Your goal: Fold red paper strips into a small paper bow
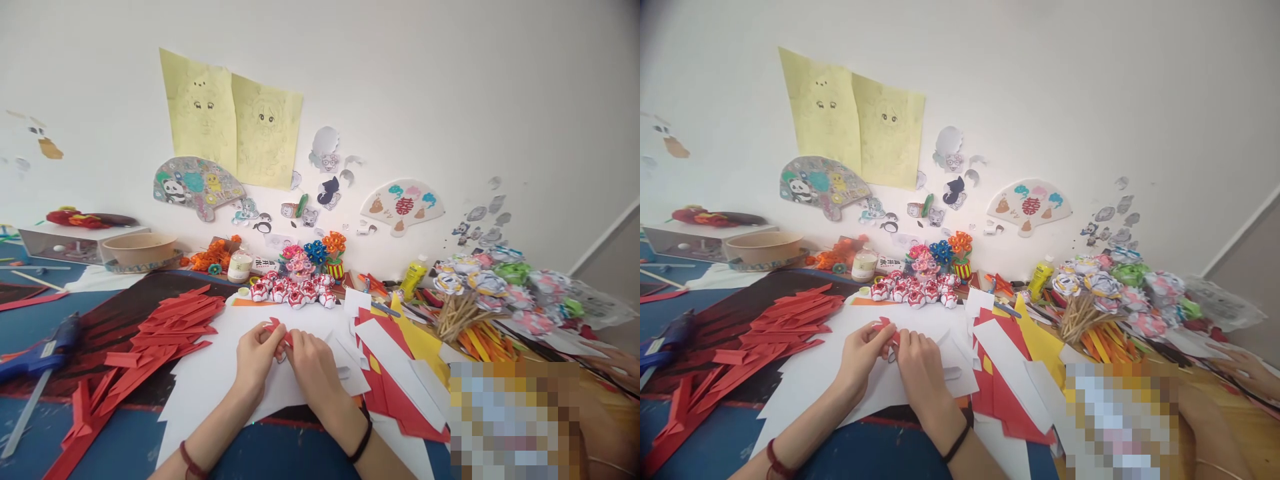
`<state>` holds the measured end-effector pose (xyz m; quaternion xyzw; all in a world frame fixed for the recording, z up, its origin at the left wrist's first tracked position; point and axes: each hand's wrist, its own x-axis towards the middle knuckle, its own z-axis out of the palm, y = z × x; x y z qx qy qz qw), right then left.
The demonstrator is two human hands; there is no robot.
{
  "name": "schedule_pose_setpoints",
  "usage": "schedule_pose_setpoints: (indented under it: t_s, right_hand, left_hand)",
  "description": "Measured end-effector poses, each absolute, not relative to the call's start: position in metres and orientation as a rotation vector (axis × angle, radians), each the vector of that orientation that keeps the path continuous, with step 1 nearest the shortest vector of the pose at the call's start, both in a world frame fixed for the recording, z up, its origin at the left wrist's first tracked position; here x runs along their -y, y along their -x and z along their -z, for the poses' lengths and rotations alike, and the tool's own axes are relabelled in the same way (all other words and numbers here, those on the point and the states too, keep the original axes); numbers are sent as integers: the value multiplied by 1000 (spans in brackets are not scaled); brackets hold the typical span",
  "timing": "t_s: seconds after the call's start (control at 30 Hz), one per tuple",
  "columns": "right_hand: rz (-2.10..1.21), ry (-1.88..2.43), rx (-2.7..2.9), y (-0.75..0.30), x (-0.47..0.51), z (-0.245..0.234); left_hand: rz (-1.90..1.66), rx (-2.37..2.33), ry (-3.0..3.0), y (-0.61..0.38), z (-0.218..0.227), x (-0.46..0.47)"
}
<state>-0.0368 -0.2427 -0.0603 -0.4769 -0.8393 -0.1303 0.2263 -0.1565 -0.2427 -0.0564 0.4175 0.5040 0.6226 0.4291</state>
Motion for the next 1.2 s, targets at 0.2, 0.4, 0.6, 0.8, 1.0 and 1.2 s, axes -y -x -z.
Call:
schedule_pose_setpoints:
  t_s: [0.2,0.4,0.6,0.8,1.0,1.2]
  right_hand:
    - [434,1281,2503,30,233,61]
    - [135,1262,2548,19,236,42]
    - [-359,1081,2452,0,237,26]
    - [-643,902,2374,-5,234,22]
    - [-777,932,2232,0,229,24]
    - [-840,958,2145,6,227,32]
  left_hand:
    - [-1465,-1270,-1031,157,52,239]
    - [-1248,-1312,-1371,170,43,239]
    - [-1182,-1261,-1979,188,28,239]
    - [-1131,-1237,-2019,193,30,237]
    - [-1247,-1318,-1928,191,33,239]
    - [-1256,-1381,-1898,188,34,237]
